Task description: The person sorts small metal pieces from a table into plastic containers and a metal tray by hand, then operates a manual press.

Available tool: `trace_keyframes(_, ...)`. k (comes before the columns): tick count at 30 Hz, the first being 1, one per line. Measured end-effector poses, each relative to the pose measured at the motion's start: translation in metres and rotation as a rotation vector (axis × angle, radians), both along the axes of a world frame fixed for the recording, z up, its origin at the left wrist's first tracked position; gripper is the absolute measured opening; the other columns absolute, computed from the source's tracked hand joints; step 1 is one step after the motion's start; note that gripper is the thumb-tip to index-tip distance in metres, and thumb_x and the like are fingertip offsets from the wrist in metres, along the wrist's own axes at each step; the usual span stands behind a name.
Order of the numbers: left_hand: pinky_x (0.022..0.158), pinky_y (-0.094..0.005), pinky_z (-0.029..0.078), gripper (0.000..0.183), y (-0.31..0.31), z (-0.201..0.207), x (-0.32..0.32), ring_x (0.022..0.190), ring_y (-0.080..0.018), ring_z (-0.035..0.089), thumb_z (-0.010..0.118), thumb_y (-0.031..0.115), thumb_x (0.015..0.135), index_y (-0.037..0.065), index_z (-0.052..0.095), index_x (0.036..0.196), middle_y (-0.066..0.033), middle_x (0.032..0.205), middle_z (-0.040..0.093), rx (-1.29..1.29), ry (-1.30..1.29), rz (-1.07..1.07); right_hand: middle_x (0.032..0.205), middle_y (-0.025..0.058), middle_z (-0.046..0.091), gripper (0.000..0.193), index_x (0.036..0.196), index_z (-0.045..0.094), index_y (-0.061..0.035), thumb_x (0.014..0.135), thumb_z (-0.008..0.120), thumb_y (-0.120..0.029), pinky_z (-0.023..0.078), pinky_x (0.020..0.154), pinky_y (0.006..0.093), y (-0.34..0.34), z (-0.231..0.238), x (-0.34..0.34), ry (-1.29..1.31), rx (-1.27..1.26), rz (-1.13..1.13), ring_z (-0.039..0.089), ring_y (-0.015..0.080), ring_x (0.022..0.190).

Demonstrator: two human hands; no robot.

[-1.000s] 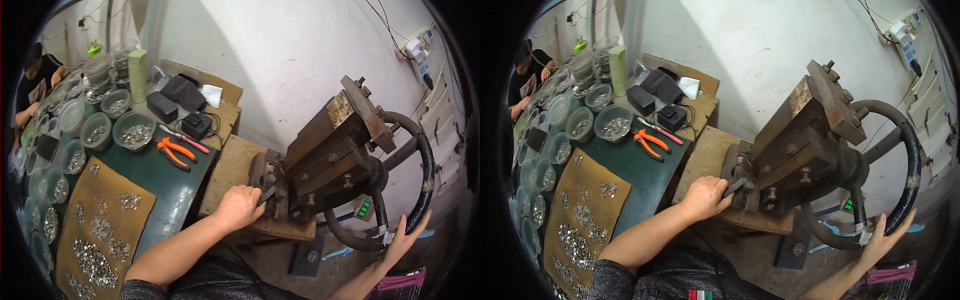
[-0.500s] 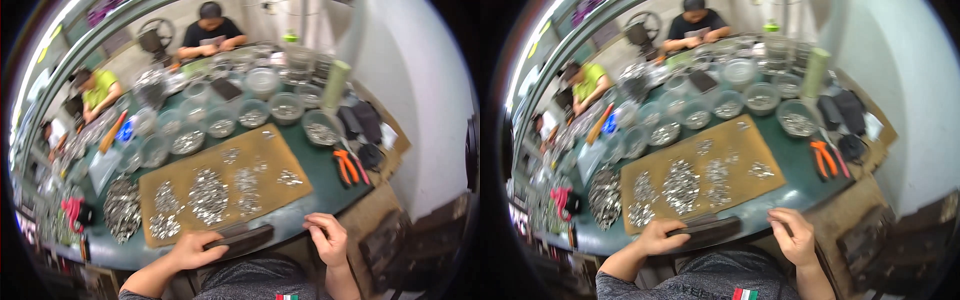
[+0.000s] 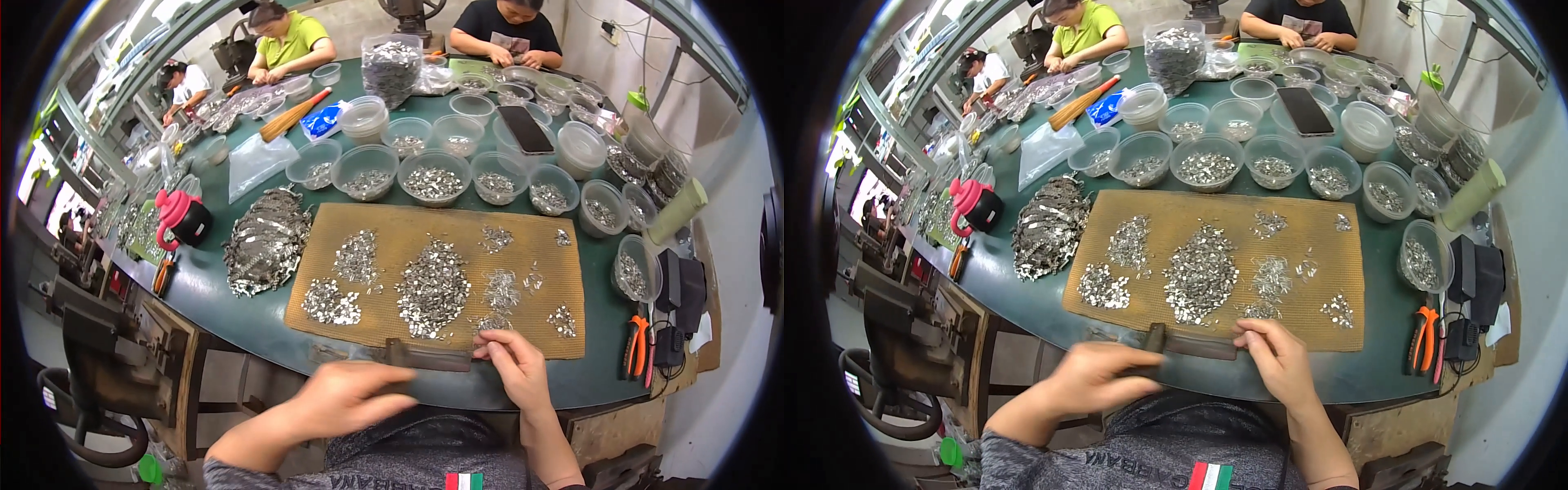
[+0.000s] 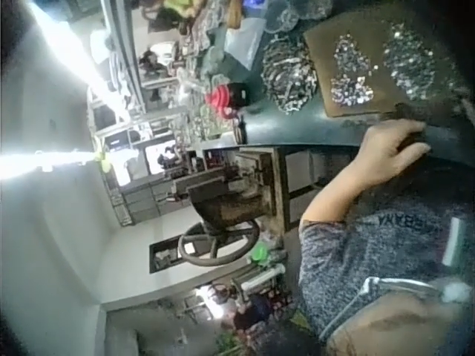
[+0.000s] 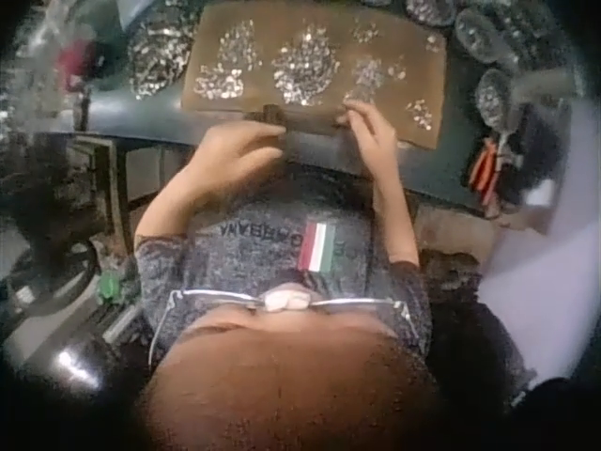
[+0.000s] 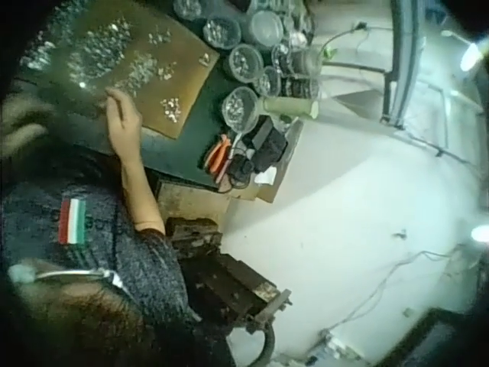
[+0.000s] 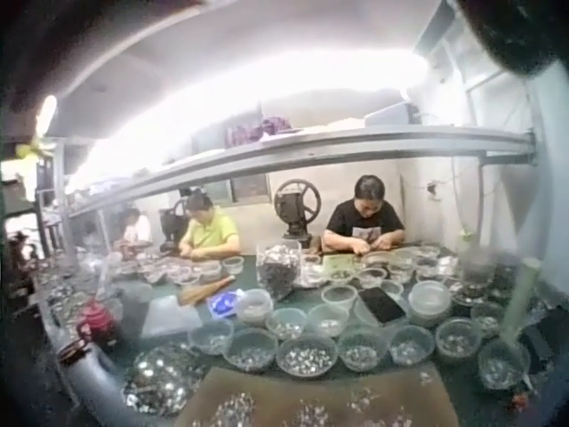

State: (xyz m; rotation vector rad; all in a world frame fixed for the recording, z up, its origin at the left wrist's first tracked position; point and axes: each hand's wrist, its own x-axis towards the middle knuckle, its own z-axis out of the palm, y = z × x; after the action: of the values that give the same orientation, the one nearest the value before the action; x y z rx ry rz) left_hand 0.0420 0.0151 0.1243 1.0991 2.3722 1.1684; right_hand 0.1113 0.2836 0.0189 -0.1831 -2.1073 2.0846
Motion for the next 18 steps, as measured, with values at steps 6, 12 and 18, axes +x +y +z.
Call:
trace_keyframes(6,0.069,-0.0349,0.046,0.022,0.096,-0.096,0.010,0.079,-0.0207,0.058,0.079,0.026,0.085,0.012,0.063,0.080,-0.0023,0.078,0.055,0.148,0.590,-0.227,0.104,0.0112,0.074,0.023,0.123,0.067,0.0030,0.107,0.052,-0.003,0.056,0.079,0.0278,-0.005,-0.008,0.025,-0.053,0.038,-0.082,0.068,0.0140,0.086)
trace_keyframes(12,0.075,-0.0372,0.042,0.028,0.099,-0.112,-0.001,0.090,-0.0251,0.054,0.078,0.032,0.082,0.010,0.063,0.090,-0.0054,0.092,0.053,0.105,0.559,-0.186,0.104,0.0145,0.073,0.026,0.118,0.069,0.0000,0.092,0.069,-0.007,0.057,0.082,0.0362,-0.006,-0.020,0.046,0.154,0.596,-0.142,0.070,0.0284,0.089)
trace_keyframes(18,0.087,-0.0397,0.048,0.043,0.060,-0.124,-0.004,0.105,-0.0266,0.060,0.083,0.027,0.077,0.009,0.070,0.115,-0.0051,0.106,0.061,0.072,0.542,-0.102,0.109,0.0128,0.070,0.030,0.112,0.072,-0.0053,0.082,0.071,0.000,0.055,0.084,0.0426,-0.008,-0.023,0.033,0.268,0.850,-0.123,0.067,0.0341,0.098)
